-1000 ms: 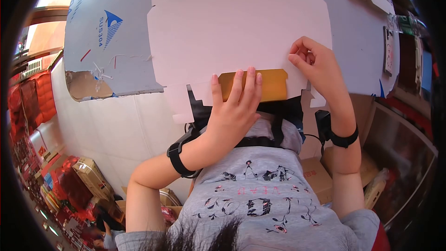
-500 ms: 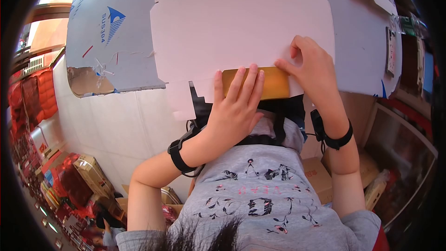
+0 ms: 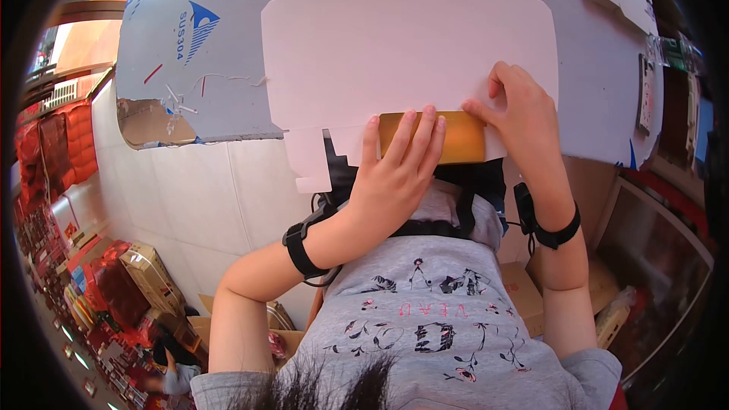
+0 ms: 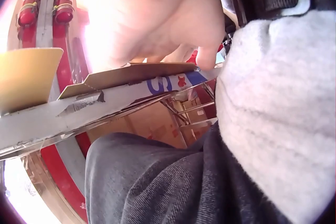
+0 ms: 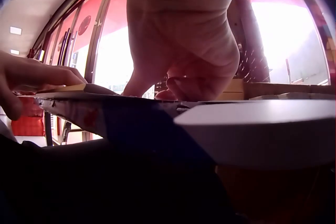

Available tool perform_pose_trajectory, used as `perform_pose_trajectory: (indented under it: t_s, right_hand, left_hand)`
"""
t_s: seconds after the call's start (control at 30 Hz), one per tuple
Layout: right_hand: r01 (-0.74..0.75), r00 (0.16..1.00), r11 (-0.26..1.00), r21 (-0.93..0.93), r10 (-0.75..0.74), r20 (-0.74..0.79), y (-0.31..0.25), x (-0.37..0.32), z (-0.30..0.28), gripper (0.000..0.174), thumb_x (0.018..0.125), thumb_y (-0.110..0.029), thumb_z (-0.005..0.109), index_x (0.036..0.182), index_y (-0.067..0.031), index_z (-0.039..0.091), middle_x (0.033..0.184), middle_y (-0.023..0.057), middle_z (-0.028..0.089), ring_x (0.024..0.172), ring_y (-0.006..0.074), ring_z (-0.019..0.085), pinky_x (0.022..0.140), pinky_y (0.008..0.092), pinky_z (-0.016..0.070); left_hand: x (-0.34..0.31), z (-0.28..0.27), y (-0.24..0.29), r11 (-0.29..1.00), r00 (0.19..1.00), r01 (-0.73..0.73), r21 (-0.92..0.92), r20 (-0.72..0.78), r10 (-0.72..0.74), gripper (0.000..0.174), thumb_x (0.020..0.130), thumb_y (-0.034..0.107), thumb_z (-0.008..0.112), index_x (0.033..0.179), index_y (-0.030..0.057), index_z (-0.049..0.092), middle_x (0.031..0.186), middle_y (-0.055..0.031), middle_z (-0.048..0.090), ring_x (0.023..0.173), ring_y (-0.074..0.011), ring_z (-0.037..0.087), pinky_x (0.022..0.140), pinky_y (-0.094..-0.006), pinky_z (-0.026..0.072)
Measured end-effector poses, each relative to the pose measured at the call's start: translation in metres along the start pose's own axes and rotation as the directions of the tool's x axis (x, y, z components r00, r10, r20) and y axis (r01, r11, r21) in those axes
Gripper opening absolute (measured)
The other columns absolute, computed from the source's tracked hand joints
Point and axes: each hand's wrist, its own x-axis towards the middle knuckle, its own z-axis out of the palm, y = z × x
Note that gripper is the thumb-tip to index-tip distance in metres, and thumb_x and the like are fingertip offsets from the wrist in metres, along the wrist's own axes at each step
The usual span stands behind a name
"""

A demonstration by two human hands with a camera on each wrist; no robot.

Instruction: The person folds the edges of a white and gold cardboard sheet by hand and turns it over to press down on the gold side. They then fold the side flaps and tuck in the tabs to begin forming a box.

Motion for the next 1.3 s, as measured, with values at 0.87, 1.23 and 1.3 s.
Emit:
perform_pose_trajectory:
  t_s: [0.87,1.23,1.3]
  right_hand:
    - [0.616,0.772,0.783,-0.089,-0.622,-0.133,0.002,-0.044,0.015,0.042,0.074,-0.012,0.07,0.113,0.0003,0.063,0.107,0.0111,0.066,0.101,0.0244,0.064,0.084,0.0342,0.0542]
    - [0.595,0.798,0.803,-0.032,-0.595,-0.1,-0.012,-0.027,-0.001,0.032,0.075,-0.005,0.063,0.107,-0.0017,0.062,0.08,0.0068,0.063,0.071,0.0203,0.064,0.062,0.0315,0.0526]
    - [0.586,0.809,0.81,0.024,-0.583,-0.07,-0.009,-0.023,-0.001,0.034,0.076,-0.005,0.063,0.109,-0.0044,0.06,0.075,0.0059,0.061,0.067,0.0198,0.062,0.059,0.0316,0.0509]
  left_hand:
    - [0.012,-0.007,-0.006,0.996,0.973,-0.065,0.055,-0.216,0.076,0.044,0.079,0.009,0.06,0.121,-0.0024,0.058,0.117,-0.015,0.062,0.109,-0.0275,0.062,0.096,-0.0377,0.0496]
    - [0.029,-0.041,-0.025,0.958,0.996,-0.062,-0.278,0.041,0.077,0.035,0.078,0.001,0.061,0.112,0.0003,0.053,0.094,-0.013,0.064,0.086,-0.0278,0.066,0.07,-0.0342,0.0557]
    - [0.034,-0.046,-0.032,0.938,0.996,-0.056,-0.343,0.05,0.078,0.032,0.079,0.0,0.059,0.11,0.0012,0.052,0.092,-0.0139,0.064,0.083,-0.0296,0.066,0.067,-0.0352,0.0548]
